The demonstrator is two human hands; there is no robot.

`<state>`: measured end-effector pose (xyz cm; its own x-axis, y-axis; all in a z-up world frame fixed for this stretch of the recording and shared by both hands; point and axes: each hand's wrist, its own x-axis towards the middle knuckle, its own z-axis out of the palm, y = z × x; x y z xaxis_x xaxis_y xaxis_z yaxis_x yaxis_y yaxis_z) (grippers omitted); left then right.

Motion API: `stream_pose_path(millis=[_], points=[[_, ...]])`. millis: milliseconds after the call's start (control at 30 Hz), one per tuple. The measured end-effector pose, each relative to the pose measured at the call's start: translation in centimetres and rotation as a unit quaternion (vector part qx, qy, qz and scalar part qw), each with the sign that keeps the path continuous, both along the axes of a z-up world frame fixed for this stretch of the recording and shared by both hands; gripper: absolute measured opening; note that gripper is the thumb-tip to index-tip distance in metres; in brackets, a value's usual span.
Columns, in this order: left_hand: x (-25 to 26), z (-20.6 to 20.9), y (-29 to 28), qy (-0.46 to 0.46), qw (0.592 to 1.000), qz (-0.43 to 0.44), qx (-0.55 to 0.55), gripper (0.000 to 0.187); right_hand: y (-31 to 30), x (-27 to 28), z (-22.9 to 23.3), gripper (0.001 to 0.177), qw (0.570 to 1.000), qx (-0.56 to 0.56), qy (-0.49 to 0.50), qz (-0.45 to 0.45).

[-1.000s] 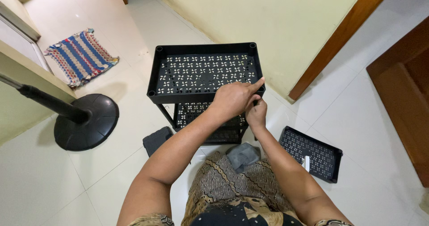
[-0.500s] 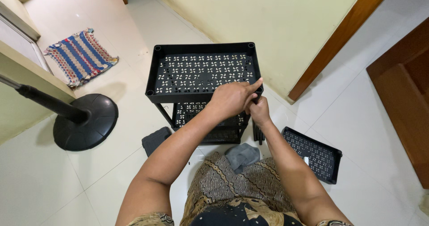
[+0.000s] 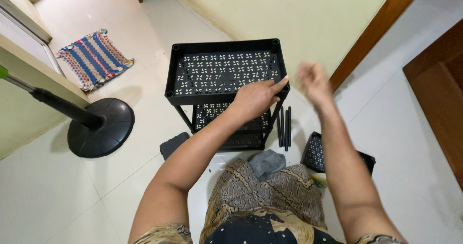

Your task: The person assembles a black plastic three-tiered storage rack by inserting vertical poles into the corners of the trays and stacking them. They handle the trays and poles by hand, occasionally using a cloth to wipe the components.

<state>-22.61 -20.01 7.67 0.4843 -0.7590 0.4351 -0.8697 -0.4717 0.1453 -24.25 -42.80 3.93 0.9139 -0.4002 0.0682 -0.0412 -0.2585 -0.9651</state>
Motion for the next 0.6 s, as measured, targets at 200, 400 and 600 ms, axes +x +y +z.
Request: stream_pose_path(millis=[200, 400, 600], points=[[-0.5, 1.0, -0.2, 0.092, 0.989, 0.115, 0.005, 0.093, 3.7, 2.2, 9.1, 0.035, 0.912, -0.256, -0.318, 0.040], [-0.5, 2.0, -0.8, 0.110, 0.980, 0.164, -0.007, 0.125, 7.2, 5.0, 4.9, 0.073, 0.914, -0.379, -0.133, 0.052], [-1.0, 1.8, -0.2, 0.109, 0.982, 0.144, -0.050, 0.076, 6.6, 5.4, 5.4, 0.081, 0.907, -0.413, -0.044, 0.075]])
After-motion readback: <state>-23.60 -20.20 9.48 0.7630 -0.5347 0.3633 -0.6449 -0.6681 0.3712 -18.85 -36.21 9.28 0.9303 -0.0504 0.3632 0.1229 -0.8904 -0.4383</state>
